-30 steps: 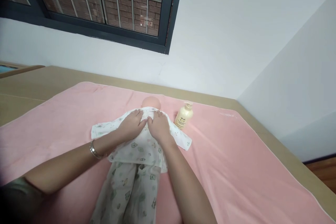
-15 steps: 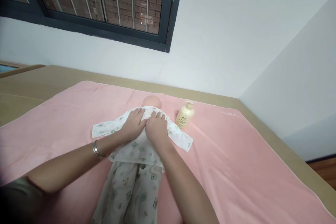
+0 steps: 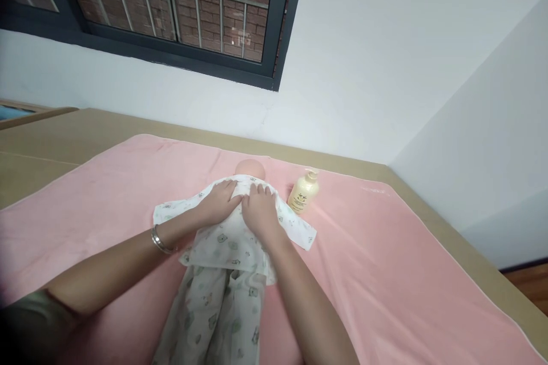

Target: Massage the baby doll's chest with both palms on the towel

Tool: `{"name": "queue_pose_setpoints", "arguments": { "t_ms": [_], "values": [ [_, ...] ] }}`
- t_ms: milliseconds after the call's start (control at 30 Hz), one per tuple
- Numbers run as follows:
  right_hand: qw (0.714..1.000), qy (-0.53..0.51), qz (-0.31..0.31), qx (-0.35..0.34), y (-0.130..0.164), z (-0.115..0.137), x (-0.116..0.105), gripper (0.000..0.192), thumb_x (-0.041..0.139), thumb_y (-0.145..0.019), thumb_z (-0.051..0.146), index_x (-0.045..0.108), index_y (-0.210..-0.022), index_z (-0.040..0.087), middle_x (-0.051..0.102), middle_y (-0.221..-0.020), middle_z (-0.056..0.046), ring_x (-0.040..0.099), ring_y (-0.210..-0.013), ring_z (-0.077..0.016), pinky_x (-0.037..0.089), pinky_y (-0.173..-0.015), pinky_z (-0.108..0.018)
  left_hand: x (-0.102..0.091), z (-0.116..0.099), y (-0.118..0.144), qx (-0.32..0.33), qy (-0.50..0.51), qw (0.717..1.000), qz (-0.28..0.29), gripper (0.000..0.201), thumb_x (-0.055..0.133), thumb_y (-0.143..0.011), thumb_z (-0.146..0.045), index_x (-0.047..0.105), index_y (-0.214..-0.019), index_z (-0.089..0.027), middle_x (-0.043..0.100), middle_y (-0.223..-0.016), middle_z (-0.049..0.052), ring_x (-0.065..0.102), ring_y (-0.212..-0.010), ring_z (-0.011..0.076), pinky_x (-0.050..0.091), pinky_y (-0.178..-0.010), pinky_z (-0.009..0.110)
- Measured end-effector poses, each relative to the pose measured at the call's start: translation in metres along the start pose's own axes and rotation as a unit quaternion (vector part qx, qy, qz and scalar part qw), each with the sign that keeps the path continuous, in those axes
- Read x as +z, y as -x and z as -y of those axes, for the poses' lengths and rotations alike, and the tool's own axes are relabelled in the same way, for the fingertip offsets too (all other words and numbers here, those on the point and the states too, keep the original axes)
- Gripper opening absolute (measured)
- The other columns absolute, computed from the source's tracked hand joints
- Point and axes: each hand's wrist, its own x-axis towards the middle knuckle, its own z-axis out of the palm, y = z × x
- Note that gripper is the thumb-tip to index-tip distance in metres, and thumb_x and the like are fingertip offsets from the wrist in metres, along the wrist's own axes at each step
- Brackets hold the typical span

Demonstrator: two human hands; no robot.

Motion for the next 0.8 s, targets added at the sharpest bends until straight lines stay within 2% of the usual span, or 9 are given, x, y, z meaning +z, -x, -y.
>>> {"name": "queue_pose_setpoints", "arguments": {
  "t_ms": [100, 200, 300, 400, 600, 700, 800],
  "values": [
    [1.000, 0.009, 0.011, -0.019, 0.012, 0.019, 0.003, 0.054, 0.039, -0.098, 0.014, 0.047, -0.151, 0.009, 0.047, -0.156, -0.018, 0.039, -0.146, -0.0313, 0.029, -0.120, -0.046, 0.000, 0.000, -0.001, -0.013, -0.007, 1.000, 0.001, 0.053, 0.032, -0.103, -0.033, 0.051, -0.143, -0.004, 0.056, -0.149, 0.024, 0.049, -0.142, 0.0340, 0.038, -0.116, 0.051],
    [1.000, -0.025, 0.008, -0.011, 0.012, 0.018, 0.002, 0.059, 0.039, -0.097, 0.012, 0.040, -0.156, 0.009, 0.049, -0.155, -0.016, 0.041, -0.144, -0.0290, 0.034, -0.117, -0.040, 0.007, -0.007, 0.008, -0.002, -0.040, 0.999, -0.034, 0.051, 0.032, -0.103, -0.029, 0.049, -0.145, -0.005, 0.055, -0.149, 0.025, 0.048, -0.142, 0.0365, 0.038, -0.114, 0.056],
    [0.999, -0.030, -0.006, 0.015, -0.001, 0.001, 0.000, 0.047, 0.035, -0.102, 0.018, 0.052, -0.145, 0.007, 0.057, -0.145, -0.018, 0.049, -0.136, -0.0269, 0.036, -0.113, -0.036, 0.015, -0.016, 0.020, 0.026, -0.076, 0.995, -0.058, 0.052, 0.036, -0.101, -0.029, 0.048, -0.146, -0.004, 0.052, -0.151, 0.027, 0.046, -0.143, 0.0396, 0.037, -0.114, 0.057],
    [0.999, 0.011, -0.009, 0.031, -0.011, -0.008, 0.001, 0.040, 0.036, -0.105, 0.023, 0.061, -0.130, 0.005, 0.059, -0.142, -0.020, 0.049, -0.134, -0.0281, 0.032, -0.116, -0.037, 0.019, -0.021, 0.028, 0.053, -0.091, 0.991, -0.077, 0.053, 0.040, -0.100, -0.029, 0.048, -0.146, -0.003, 0.050, -0.152, 0.029, 0.044, -0.146, 0.0409, 0.035, -0.116, 0.057],
    [0.997, 0.073, 0.004, 0.004, 0.003, 0.009, 0.001, 0.042, 0.031, -0.108, 0.019, 0.059, -0.133, 0.002, 0.059, -0.140, -0.023, 0.050, -0.135, -0.0290, 0.031, -0.117, -0.039, 0.009, -0.007, 0.014, 0.066, -0.038, 0.996, -0.038, 0.050, 0.037, -0.100, -0.023, 0.051, -0.143, -0.004, 0.053, -0.150, 0.026, 0.045, -0.145, 0.0376, 0.037, -0.117, 0.056],
    [0.998, 0.050, 0.022, -0.003, 0.010, 0.012, -0.002, 0.041, 0.031, -0.107, 0.018, 0.059, -0.133, 0.002, 0.060, -0.138, -0.024, 0.050, -0.136, -0.0294, 0.033, -0.114, -0.037, 0.001, 0.002, 0.000, 0.069, -0.015, 0.997, -0.017, 0.045, 0.033, -0.101, -0.024, 0.058, -0.135, -0.007, 0.057, -0.147, 0.022, 0.050, -0.140, 0.0328, 0.037, -0.118, 0.051],
    [0.999, 0.014, 0.031, 0.006, 0.009, 0.006, -0.007, 0.038, 0.033, -0.107, 0.020, 0.062, -0.127, 0.006, 0.064, -0.133, -0.020, 0.055, -0.128, -0.0284, 0.039, -0.107, -0.035, -0.001, 0.003, -0.005, 0.058, -0.008, 0.998, -0.013, 0.044, 0.030, -0.103, -0.025, 0.060, -0.129, -0.008, 0.061, -0.143, 0.021, 0.053, -0.137, 0.0311, 0.039, -0.117, 0.048]
  ]
}}
